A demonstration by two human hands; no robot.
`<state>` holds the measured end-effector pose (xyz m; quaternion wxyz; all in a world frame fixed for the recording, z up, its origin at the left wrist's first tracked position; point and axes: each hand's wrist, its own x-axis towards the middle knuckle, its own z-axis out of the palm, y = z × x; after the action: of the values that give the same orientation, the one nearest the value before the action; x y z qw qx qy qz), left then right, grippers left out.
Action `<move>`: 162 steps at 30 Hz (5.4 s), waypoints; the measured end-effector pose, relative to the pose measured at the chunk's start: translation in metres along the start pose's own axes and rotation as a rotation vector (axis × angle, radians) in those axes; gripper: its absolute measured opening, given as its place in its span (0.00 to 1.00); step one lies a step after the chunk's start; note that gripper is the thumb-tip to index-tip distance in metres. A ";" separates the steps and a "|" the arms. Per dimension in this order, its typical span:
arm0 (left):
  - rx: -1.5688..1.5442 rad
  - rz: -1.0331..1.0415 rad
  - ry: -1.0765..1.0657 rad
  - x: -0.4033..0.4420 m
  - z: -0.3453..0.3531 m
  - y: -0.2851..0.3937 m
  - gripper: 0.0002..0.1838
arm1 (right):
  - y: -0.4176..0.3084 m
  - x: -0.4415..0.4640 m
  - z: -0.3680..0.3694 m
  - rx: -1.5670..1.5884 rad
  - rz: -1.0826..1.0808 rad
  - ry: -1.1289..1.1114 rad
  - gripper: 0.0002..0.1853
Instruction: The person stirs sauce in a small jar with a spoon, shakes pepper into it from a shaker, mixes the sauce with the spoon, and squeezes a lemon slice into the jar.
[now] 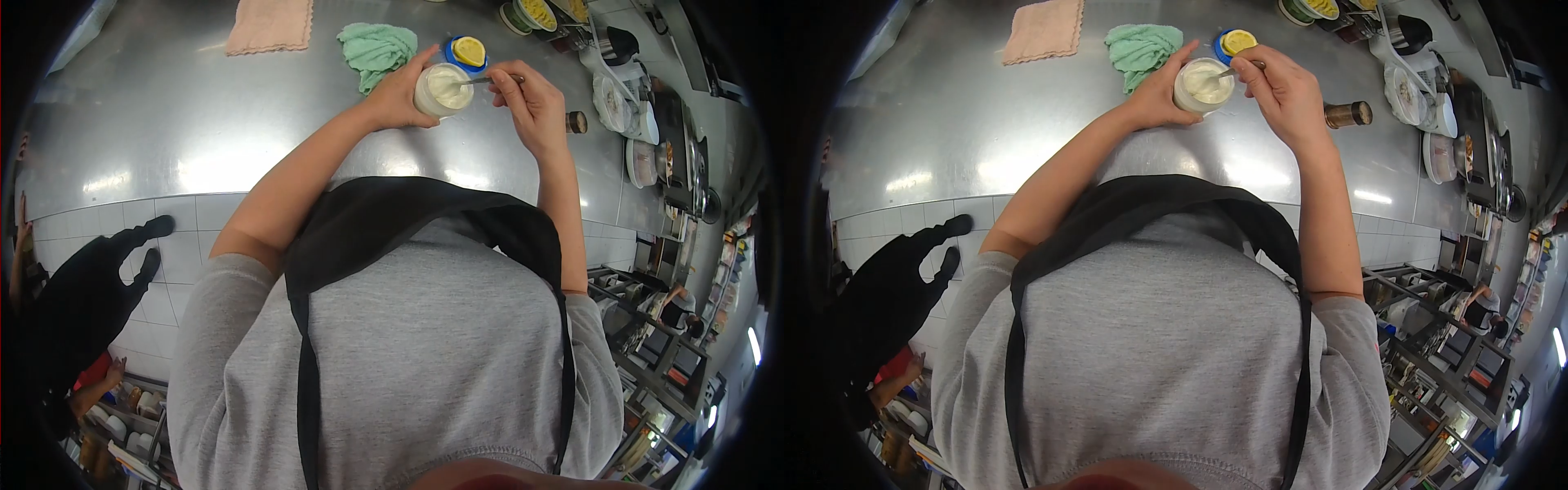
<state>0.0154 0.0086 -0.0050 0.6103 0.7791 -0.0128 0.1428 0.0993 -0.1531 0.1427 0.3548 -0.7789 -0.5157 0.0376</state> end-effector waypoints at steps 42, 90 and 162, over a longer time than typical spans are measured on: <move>-0.095 -0.034 -0.054 0.000 -0.005 0.003 0.63 | 0.035 0.003 0.008 0.384 0.297 -0.201 0.11; 0.320 0.108 0.000 0.000 -0.001 -0.007 0.52 | 0.022 -0.006 0.025 0.424 0.383 0.242 0.12; 0.136 0.052 -0.023 0.001 0.000 -0.003 0.50 | 0.042 -0.017 0.035 0.560 0.509 0.372 0.12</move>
<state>0.0165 0.0093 -0.0076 0.5519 0.8197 -0.0305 0.1502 0.1093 -0.1579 0.0863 0.6191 -0.7486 -0.2038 0.1215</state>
